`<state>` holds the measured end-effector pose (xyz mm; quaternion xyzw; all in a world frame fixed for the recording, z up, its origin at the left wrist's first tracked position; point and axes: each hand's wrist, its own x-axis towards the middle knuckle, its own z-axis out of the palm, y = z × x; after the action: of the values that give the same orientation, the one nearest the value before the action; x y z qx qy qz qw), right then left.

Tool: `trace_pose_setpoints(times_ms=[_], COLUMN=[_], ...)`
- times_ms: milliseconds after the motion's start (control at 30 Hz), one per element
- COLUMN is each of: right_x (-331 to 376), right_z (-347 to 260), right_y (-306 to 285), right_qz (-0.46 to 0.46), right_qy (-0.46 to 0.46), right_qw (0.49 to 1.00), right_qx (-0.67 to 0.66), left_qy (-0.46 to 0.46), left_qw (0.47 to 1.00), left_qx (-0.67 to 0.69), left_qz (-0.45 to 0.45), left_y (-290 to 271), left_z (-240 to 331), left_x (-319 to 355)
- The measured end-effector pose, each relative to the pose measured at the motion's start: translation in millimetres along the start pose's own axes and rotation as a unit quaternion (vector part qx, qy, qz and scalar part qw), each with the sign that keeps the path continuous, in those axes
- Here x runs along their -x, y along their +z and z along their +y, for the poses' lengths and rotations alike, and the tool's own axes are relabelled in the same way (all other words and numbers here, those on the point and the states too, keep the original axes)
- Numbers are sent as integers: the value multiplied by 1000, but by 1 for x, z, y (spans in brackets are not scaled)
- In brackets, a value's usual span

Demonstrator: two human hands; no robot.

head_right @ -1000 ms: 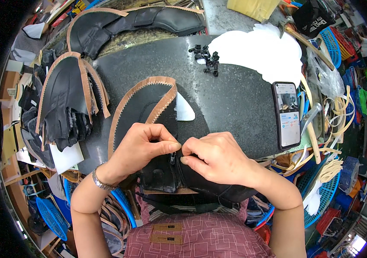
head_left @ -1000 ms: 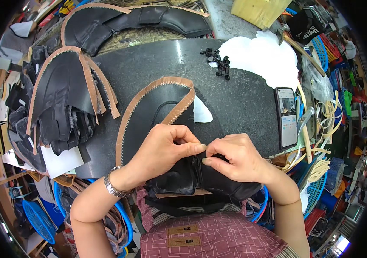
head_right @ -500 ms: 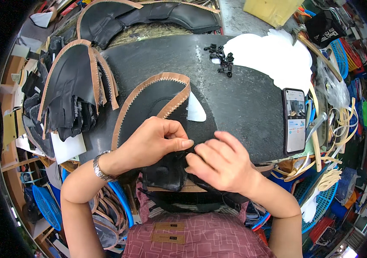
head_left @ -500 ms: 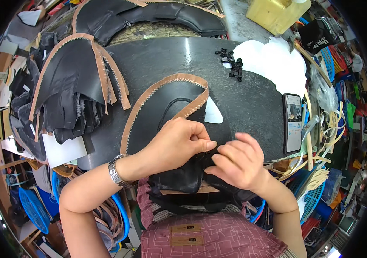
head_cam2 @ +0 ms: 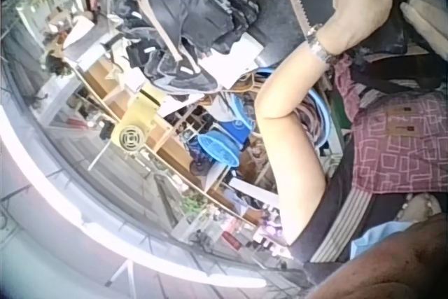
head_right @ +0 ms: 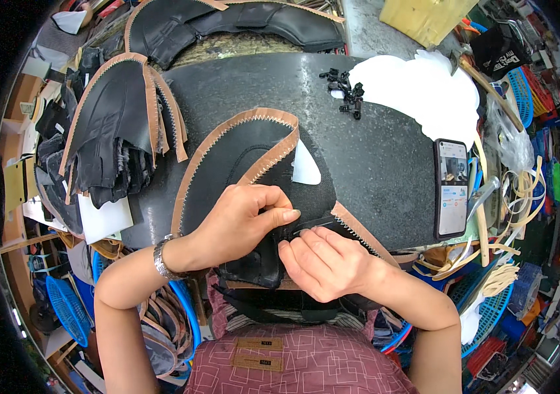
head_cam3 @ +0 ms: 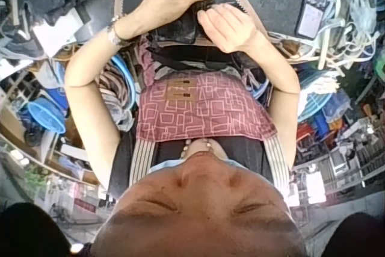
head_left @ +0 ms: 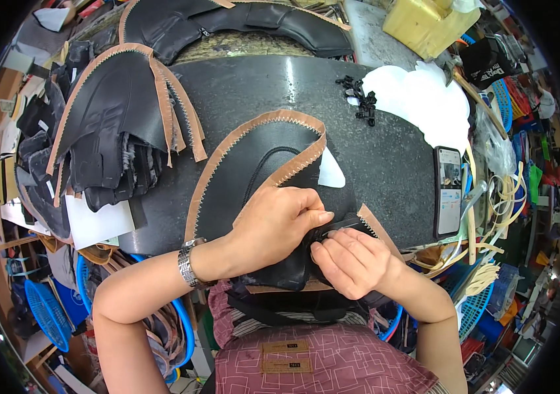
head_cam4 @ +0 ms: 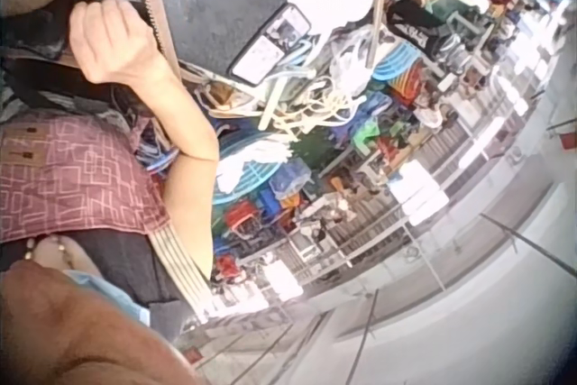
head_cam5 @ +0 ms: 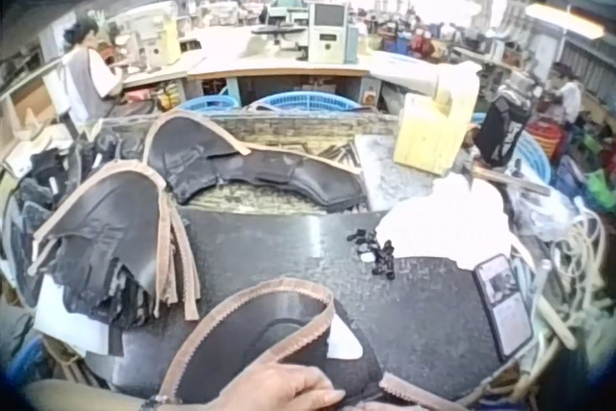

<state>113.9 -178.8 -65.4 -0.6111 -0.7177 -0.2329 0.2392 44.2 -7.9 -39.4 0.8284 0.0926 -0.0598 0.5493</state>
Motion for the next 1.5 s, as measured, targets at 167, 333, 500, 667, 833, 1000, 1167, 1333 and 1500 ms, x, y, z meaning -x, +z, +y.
trace_pose_setpoints(times_ms=[167, 333, 500, 667, 833, 1000, 1167, 1333, 1500], right_x=[-2, -9, -5, -4, -5, -4, -5, 0, 1], right_z=[-2, 3, 4, 9, 10, 10, 10, 7, 7], right_y=[-4, -3, -2, 0, 2, 4, 5, 2, 1], right_qz=[-36, -25, -50, -34, -27, -23, 22, 14, 9], right_qy=[14, 49, 70, 30, 25, 25, -28, -47, -37], right_qw=[999, 998, 996, 999, 999, 999, 999, 998, 999], right_qx=[8, 23, -5, 1, -8, -8, 7, 28, 20], left_qy=[39, 51, 39, -17, -12, 0, 31, 58, 29], left_qw=[999, 998, 998, 995, 995, 996, 999, 998, 998], left_qx=[4, 0, -2, 40, 59, 64, -9, -6, 14], left_qz=[-20, -48, -52, -84, -79, -65, -29, -18, -45], left_y=[-4, -9, -6, -13, -13, -11, -4, 0, -4], left_z=[-2, -3, -6, -2, -6, -8, -6, -10, -9], left_x=[-3, -2, -2, -4, -3, -2, 1, 2, 1])
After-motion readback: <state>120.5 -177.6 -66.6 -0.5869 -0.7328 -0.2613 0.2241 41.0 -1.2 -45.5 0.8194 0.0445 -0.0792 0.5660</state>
